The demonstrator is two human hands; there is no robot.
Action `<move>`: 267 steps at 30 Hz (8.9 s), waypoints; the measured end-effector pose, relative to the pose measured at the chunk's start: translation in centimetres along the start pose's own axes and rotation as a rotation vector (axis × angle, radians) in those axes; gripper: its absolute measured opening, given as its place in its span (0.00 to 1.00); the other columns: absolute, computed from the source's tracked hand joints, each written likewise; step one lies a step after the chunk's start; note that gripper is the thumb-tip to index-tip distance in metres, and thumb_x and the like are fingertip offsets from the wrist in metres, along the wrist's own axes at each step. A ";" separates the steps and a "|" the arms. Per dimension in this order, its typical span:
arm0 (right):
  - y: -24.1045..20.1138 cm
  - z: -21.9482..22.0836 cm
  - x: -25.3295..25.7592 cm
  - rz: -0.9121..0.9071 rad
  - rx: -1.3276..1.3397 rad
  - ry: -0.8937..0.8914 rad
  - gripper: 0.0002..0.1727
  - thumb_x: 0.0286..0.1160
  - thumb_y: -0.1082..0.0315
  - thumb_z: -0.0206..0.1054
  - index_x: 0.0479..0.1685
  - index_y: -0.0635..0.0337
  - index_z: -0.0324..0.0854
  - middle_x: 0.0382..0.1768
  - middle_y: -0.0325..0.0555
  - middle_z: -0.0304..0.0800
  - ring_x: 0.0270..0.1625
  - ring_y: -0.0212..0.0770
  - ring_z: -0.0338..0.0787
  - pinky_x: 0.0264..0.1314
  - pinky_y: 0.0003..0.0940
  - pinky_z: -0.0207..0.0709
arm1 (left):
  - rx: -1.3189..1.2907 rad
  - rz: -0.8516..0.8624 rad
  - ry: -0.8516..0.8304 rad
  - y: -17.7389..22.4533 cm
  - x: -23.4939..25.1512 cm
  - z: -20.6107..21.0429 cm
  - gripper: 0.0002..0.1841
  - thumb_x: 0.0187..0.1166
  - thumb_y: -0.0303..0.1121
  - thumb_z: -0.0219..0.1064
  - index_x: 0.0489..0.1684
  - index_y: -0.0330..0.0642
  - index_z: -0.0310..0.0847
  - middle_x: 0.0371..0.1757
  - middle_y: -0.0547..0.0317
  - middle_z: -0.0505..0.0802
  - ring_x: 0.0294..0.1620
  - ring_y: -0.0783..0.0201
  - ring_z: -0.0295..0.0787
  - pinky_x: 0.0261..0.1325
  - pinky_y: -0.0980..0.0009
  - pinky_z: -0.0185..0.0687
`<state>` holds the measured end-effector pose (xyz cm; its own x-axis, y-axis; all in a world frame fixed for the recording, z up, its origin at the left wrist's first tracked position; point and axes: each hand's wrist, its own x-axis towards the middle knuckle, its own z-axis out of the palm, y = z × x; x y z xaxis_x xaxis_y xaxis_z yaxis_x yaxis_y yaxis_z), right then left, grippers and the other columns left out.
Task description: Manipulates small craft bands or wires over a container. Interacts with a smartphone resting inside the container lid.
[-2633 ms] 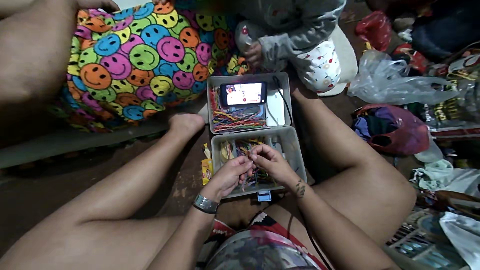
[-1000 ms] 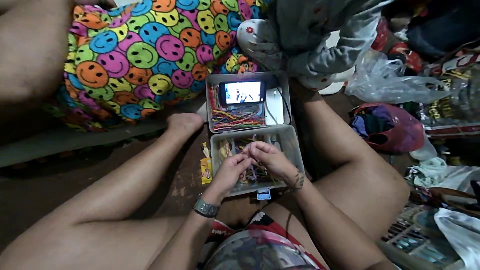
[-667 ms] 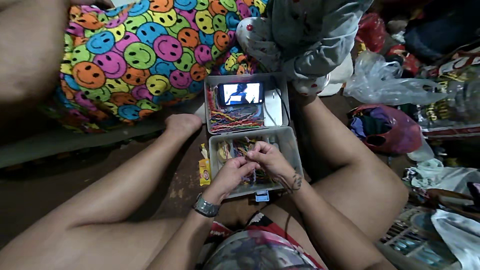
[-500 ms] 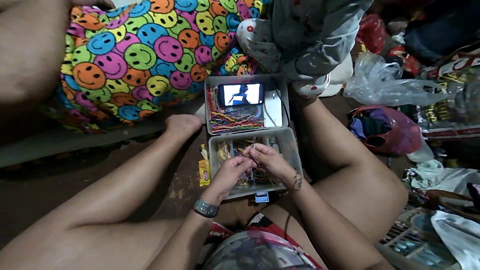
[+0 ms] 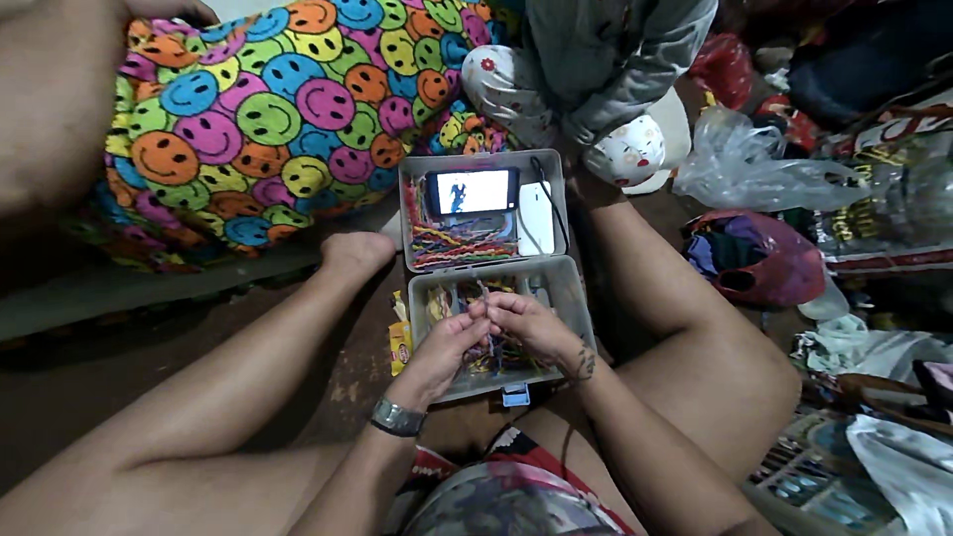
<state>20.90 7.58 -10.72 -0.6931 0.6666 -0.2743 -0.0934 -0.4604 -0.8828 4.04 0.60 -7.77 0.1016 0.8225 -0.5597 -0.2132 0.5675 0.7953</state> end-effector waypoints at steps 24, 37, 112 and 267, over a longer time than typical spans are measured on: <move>0.3 0.1 0.4 -0.004 0.052 0.150 0.07 0.74 0.77 0.67 0.29 0.58 0.83 0.33 0.33 0.91 0.37 0.25 0.88 0.46 0.24 0.83 | 0.143 0.086 -0.028 -0.5 0.2 0.0 0.09 0.87 0.28 0.58 0.40 0.41 0.85 0.33 0.72 0.90 0.34 0.79 0.85 0.45 0.80 0.82; -0.2 0.5 0.6 0.015 0.095 0.174 0.11 0.88 0.72 0.55 0.47 0.64 0.85 0.39 0.36 0.90 0.35 0.25 0.85 0.44 0.23 0.82 | 0.088 0.061 0.033 -0.4 0.3 0.1 0.12 0.89 0.28 0.53 0.40 0.39 0.84 0.37 0.68 0.89 0.41 0.75 0.85 0.53 0.75 0.83; -0.1 1.8 -1.0 -0.080 -0.528 0.127 0.13 0.86 0.66 0.59 0.45 0.66 0.85 0.48 0.45 0.87 0.46 0.25 0.82 0.52 0.22 0.76 | -0.231 0.493 0.110 -1.0 0.6 -1.2 0.08 0.78 0.20 0.62 0.45 0.44 0.80 0.42 0.64 0.93 0.41 0.71 0.91 0.50 0.72 0.89; -5.2 -5.8 9.9 -0.180 0.089 0.787 0.20 0.97 0.61 0.43 0.74 0.57 0.73 0.62 0.48 0.83 0.59 0.37 0.84 0.63 0.40 0.79 | 0.610 -0.049 0.389 13.2 20.3 -6.5 0.22 0.87 0.39 0.63 0.71 0.31 0.78 0.67 0.32 0.84 0.68 0.40 0.80 0.70 0.41 0.73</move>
<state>18.67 19.94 -11.07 0.0411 0.9366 -0.3479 -0.2353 -0.3293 -0.9144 -3.04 24.54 -10.19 -0.2803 0.7868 -0.5499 0.3743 0.6171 0.6922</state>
